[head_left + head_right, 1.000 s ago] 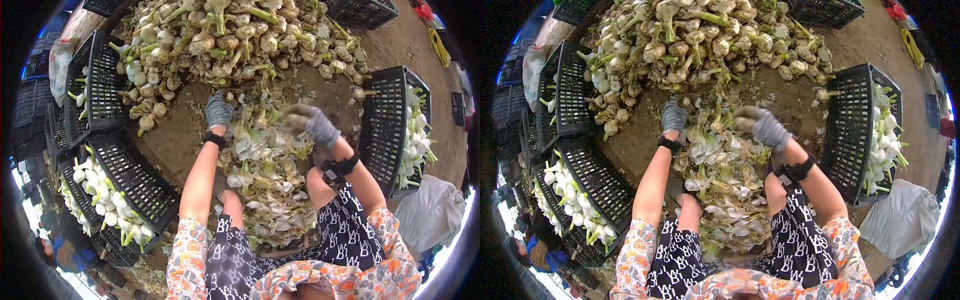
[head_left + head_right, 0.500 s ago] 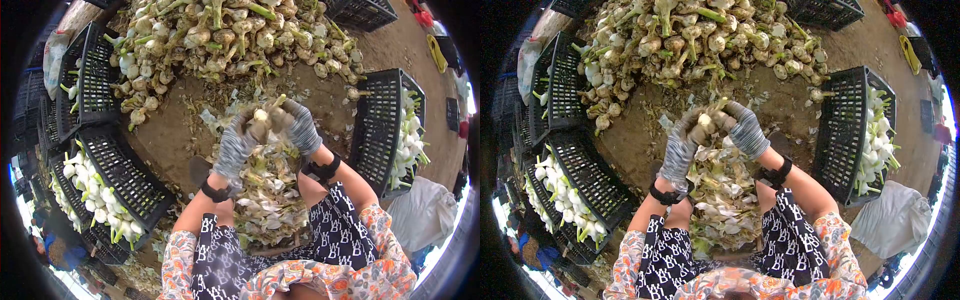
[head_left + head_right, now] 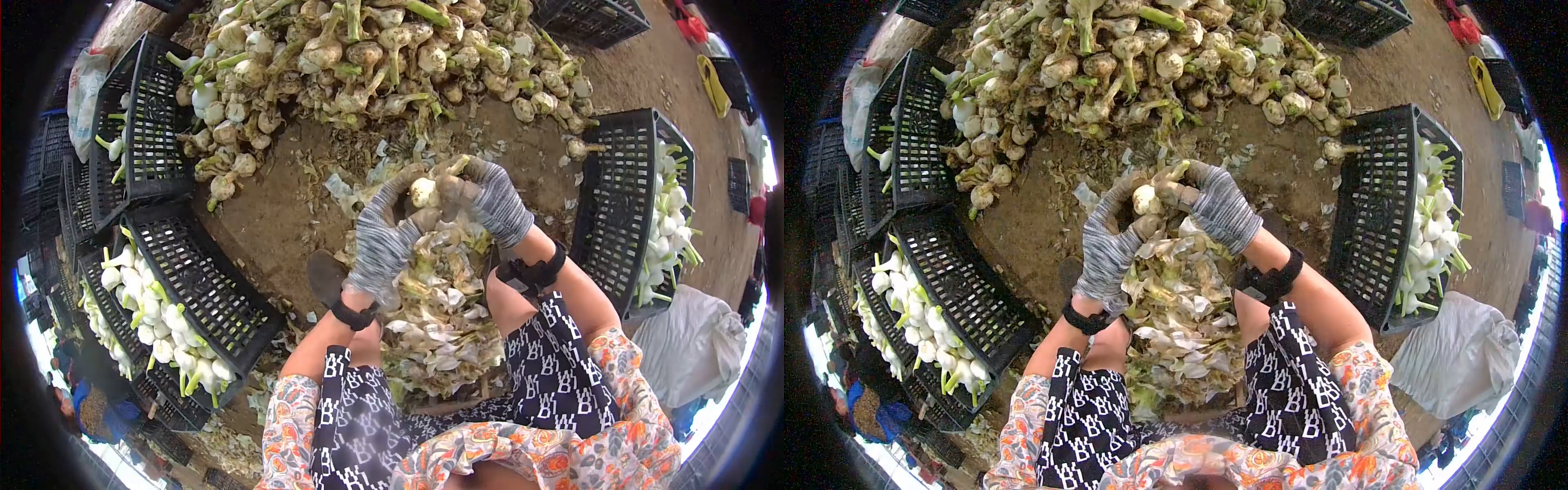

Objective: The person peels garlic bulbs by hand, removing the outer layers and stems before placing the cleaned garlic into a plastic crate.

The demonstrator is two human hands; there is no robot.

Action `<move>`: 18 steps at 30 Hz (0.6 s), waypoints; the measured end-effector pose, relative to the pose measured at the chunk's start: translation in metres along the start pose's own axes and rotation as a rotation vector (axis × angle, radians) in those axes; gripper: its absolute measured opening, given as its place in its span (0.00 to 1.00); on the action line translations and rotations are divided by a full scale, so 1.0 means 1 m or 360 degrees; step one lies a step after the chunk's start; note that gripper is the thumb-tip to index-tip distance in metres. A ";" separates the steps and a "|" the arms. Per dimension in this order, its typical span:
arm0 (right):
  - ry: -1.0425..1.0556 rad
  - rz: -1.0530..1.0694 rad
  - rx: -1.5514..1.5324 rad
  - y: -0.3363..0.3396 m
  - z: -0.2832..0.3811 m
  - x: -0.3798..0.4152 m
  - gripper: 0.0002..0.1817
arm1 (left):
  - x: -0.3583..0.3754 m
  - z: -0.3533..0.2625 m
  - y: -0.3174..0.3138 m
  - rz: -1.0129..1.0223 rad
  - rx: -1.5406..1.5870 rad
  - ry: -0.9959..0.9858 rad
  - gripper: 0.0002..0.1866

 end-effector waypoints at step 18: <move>0.0056 0.0219 0.0280 0.000 0.017 0.013 0.12 | 0.002 0.008 -0.003 -0.0140 0.0481 0.0539 0.23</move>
Point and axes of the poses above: each hand's wrist, its own x-axis away from the middle knuckle, its own y-axis out of the back of the hand, z = x × y, the point moved 2 cm from there along -x, towards the middle knuckle, and after that the axes turned 8 degrees about -z, right-handed, at the moved point
